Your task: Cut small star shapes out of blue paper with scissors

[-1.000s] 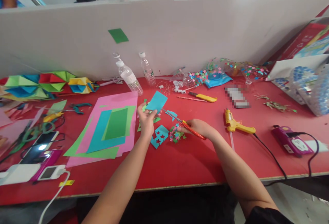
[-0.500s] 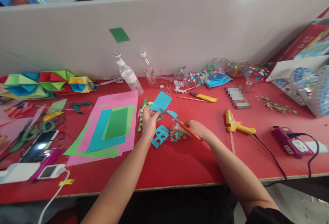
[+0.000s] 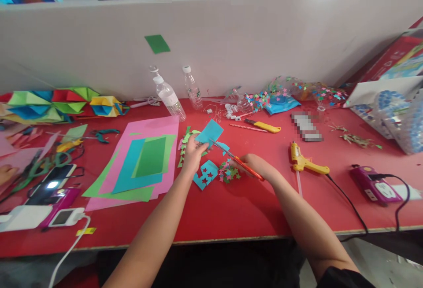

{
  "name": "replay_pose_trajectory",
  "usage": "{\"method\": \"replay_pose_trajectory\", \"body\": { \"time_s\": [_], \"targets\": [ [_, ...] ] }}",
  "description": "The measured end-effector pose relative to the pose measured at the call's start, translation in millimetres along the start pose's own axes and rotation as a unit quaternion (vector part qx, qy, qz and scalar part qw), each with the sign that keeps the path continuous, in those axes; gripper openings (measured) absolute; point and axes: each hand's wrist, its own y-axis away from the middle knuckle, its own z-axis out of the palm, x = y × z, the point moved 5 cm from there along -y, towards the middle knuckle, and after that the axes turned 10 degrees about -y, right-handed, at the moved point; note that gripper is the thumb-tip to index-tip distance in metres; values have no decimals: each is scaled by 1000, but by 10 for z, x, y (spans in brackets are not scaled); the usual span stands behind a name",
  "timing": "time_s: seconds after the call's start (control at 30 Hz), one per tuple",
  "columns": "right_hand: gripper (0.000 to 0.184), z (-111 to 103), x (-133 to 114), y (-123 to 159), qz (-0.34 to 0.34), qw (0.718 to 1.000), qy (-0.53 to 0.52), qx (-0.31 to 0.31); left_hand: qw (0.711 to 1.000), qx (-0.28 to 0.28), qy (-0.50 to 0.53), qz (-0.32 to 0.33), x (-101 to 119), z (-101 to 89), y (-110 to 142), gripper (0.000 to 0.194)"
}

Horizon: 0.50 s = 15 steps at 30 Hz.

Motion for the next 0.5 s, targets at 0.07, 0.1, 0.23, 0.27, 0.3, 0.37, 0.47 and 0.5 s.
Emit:
{"method": "replay_pose_trajectory", "body": {
  "time_s": [0.07,0.1,0.23,0.27,0.3,0.37,0.47,0.5],
  "targets": [
    [57,-1,-11,7,-4,1000,2,-8,1000,-24,-9,2,-9,7,-16,44],
    [57,4,-15,7,-5,1000,1,-10,999,-30,-14,5,-9,9,-19,45],
    [56,26,-4,-6,-5,1000,-10,-1,999,-39,-29,16,16,6,-15,45],
    [56,27,4,-11,-4,1000,-13,4,998,-40,-34,18,24,2,-14,44],
    [57,27,14,-14,-1,1000,-14,9,998,-40,-38,20,29,-3,-13,43],
    [58,28,26,-16,5,1000,-15,12,998,-35,-39,21,32,-17,-15,43],
    [58,33,3,-10,-1,1000,-7,2,999,-19,-22,16,16,-35,-15,40],
    [58,33,-13,-8,-9,1000,0,1,1000,-19,-19,15,10,-32,-13,39]
  ]
}}
